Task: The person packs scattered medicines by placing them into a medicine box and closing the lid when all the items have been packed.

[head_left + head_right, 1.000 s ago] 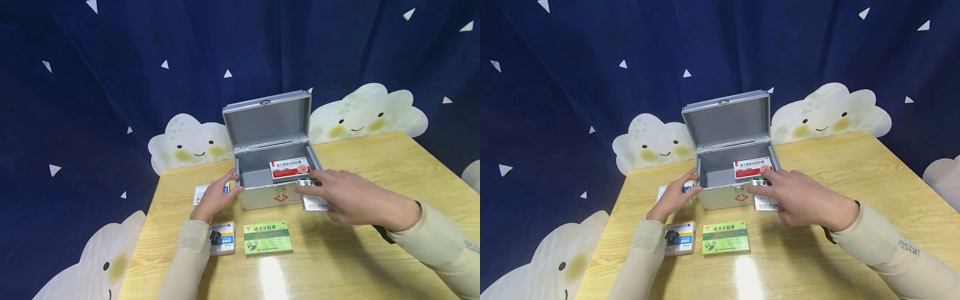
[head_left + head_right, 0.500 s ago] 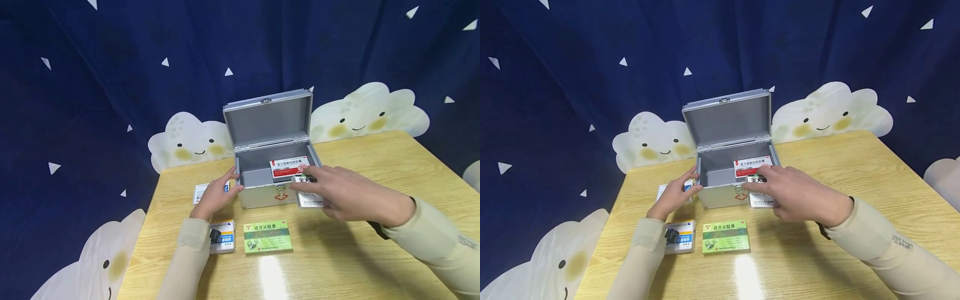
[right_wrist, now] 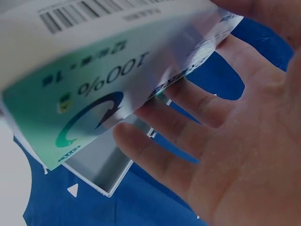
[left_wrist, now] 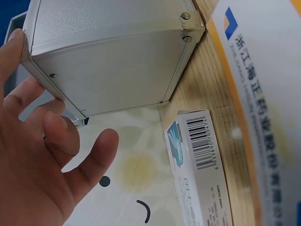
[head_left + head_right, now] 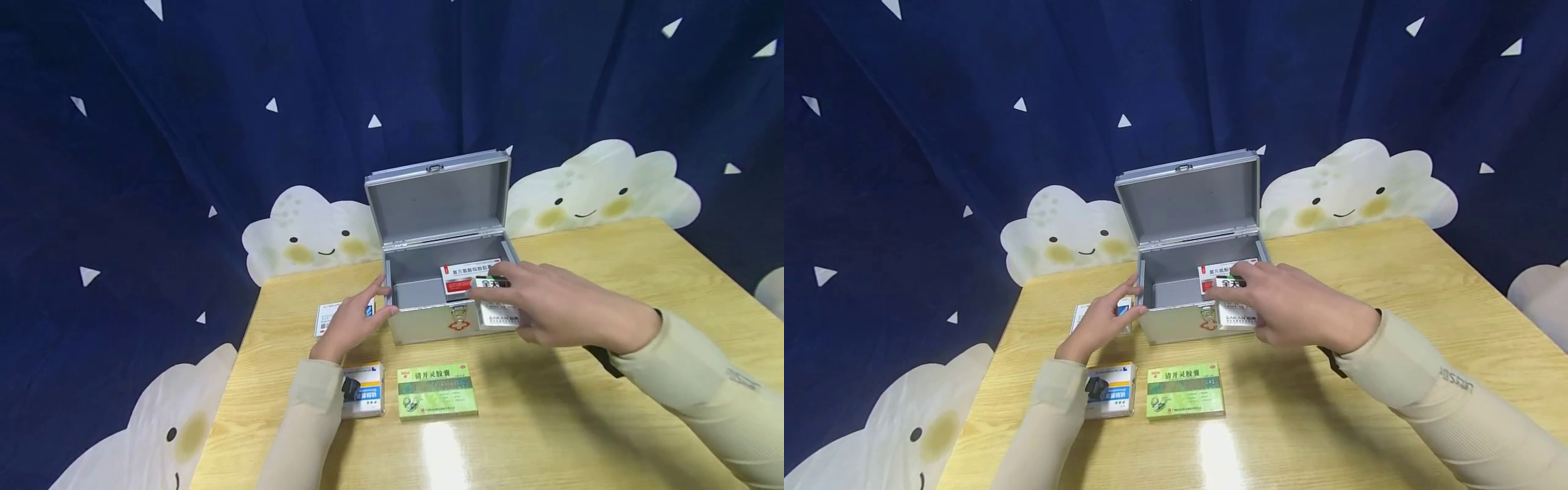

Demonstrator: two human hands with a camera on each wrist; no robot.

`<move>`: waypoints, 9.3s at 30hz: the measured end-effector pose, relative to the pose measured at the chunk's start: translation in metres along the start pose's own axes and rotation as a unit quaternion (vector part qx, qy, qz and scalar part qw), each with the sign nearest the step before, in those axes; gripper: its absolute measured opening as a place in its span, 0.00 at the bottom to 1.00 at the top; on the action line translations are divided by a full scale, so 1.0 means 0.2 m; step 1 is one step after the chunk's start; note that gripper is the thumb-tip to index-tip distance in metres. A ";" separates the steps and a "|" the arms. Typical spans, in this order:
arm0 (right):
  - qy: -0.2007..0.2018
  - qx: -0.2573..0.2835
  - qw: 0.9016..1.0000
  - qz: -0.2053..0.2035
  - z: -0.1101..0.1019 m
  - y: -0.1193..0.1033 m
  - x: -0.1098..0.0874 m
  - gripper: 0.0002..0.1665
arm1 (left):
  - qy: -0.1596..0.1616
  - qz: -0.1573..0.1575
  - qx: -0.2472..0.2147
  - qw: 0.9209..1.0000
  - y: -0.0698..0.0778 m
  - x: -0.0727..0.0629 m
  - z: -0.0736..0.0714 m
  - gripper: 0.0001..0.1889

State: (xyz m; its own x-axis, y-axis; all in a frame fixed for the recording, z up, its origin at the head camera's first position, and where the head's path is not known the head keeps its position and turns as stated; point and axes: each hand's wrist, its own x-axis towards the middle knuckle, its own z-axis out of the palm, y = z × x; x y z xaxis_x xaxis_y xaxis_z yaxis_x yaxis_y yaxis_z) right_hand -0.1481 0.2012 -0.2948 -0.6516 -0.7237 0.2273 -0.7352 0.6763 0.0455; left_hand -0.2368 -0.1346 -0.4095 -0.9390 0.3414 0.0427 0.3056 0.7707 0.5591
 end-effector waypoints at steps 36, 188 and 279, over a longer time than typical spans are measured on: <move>-0.037 -0.016 0.999 -0.005 -0.06 0.08 0.20 0.47 | 0.003 0.001 -0.011 1.000 0.00 -0.01 0.01 0.31; -0.290 0.053 0.951 0.096 0.24 0.18 0.77 0.37 | -0.015 0.003 0.023 1.000 0.01 0.01 -0.03 0.29; -0.288 0.031 0.954 0.073 0.49 0.30 0.78 0.23 | -0.010 -0.015 0.017 1.000 -0.02 -0.03 0.00 0.37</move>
State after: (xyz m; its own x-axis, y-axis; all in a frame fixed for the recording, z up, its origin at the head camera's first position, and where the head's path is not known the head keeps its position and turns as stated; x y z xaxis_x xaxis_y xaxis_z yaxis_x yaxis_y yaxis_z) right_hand -0.3123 0.1160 -0.3517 -0.7290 -0.5907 -0.3458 -0.6273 0.7788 -0.0080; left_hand -0.2330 -0.1389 -0.4125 -0.9444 0.3286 0.0103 0.2836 0.7982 0.5315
